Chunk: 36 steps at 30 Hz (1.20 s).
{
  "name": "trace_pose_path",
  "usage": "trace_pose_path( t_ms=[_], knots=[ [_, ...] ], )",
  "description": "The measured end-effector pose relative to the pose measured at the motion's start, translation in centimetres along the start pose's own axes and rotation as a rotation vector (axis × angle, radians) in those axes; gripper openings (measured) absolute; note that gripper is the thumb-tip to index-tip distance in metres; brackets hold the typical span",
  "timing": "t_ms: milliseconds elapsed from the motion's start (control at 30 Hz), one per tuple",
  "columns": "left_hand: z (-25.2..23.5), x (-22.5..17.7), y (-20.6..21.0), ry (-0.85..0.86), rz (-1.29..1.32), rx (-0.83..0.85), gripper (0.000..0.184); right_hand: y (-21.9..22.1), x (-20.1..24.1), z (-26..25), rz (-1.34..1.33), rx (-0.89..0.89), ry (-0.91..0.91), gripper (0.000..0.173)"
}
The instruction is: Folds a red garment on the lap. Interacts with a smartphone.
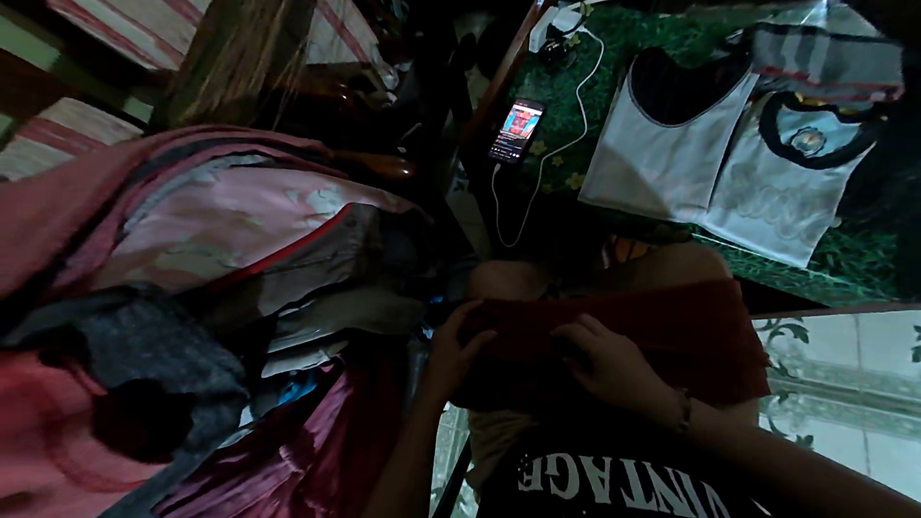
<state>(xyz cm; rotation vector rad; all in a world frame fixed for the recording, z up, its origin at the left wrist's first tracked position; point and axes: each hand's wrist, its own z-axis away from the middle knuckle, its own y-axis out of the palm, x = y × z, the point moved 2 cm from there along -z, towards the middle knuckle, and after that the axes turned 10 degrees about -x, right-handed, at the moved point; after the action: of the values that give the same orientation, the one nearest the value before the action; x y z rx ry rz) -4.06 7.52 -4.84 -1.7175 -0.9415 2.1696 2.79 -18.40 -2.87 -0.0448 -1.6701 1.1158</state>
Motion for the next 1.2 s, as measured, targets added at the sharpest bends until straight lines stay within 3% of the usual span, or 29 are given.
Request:
trace_pose_path(
  t_ms=[100, 200, 400, 533, 633, 733, 867, 1033, 1200],
  knots=[
    [1.0, 1.5, -0.8, 0.039, 0.079, -0.007, 0.051, 1.5, 0.6, -0.5, 0.02, -0.148, -0.345, 0.023],
    [1.5, 1.7, -1.2, 0.105, 0.078, -0.018, 0.044, 3.0, 1.2, -1.1, 0.047, -0.124, -0.502, 0.029],
    [1.7, 2.4, -1.0, 0.092, 0.133, -0.055, 0.041, 3.9, 0.3, -1.2, 0.107, 0.031, -0.331, 0.032],
    [1.6, 2.8, -0.8, 0.075, 0.039, -0.133, 0.04, 4.0, 0.2, -1.4, 0.16, -0.064, -0.398, 0.03],
    [1.1, 3.4, -0.9, -0.067, -0.059, -0.287, 0.039, 4.5, 0.7, -1.6, 0.189, -0.12, -0.496, 0.031],
    [0.1, 5.0, -0.8, -0.341, -0.052, -0.278, 0.048, 5.1, 1.2, -1.7, 0.184, 0.014, -0.515, 0.043],
    [-1.2, 5.9, -0.4, -0.671, 0.146, -0.175, 0.059, 5.9, 1.2, -1.8, 0.205, 0.144, -0.471, 0.064],
    [-2.6, 7.4, 0.7, -0.726, 0.41, -0.169, 0.048, 6.0, 0.7, -1.9, 0.228, 0.251, -0.412, 0.064],
    [-3.1, 8.3, 1.2, -0.719, 0.731, -0.355, 0.037, 6.1, 0.4, -2.2, 0.225, 0.304, -0.387, 0.066]
  ],
)
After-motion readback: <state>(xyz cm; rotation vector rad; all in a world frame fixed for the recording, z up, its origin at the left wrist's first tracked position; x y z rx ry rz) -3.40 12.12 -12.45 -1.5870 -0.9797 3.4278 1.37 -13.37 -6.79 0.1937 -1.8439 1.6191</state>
